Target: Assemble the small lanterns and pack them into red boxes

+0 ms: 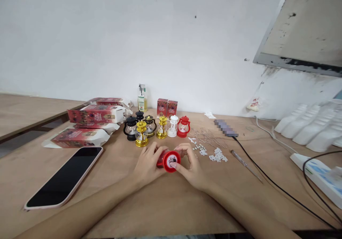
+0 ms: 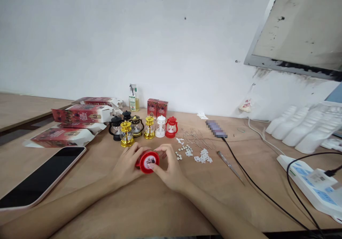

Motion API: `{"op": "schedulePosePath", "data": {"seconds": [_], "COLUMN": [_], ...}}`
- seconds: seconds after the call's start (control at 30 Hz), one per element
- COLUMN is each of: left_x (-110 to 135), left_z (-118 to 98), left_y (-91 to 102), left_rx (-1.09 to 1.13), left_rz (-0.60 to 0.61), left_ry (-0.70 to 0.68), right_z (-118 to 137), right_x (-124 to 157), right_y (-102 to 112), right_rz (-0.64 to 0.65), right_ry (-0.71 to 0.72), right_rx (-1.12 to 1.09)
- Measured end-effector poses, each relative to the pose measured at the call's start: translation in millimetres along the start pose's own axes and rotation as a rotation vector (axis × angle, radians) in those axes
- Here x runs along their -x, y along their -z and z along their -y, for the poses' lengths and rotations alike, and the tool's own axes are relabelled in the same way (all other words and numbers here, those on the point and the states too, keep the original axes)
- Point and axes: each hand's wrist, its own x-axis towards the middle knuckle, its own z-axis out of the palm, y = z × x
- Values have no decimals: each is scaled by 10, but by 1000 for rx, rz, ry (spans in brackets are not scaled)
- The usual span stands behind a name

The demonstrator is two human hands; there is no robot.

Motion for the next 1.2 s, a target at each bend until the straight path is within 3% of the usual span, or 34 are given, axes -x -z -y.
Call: {"op": "schedulePosePath", "data": {"seconds": [0.23, 1.2], "left_x": [9, -14], "left_z": [1, 7], "left_y": [5, -3], "left_rx": [-7, -112], "left_rz": [11, 19], "left_ry": [-4, -65], "right_z": [-6, -11], "right_x": [1, 12], "right_y": [-11, -26], "right_rz": [83, 66], "right_ry": [-48, -65], "right_rx": [-87, -73]}}
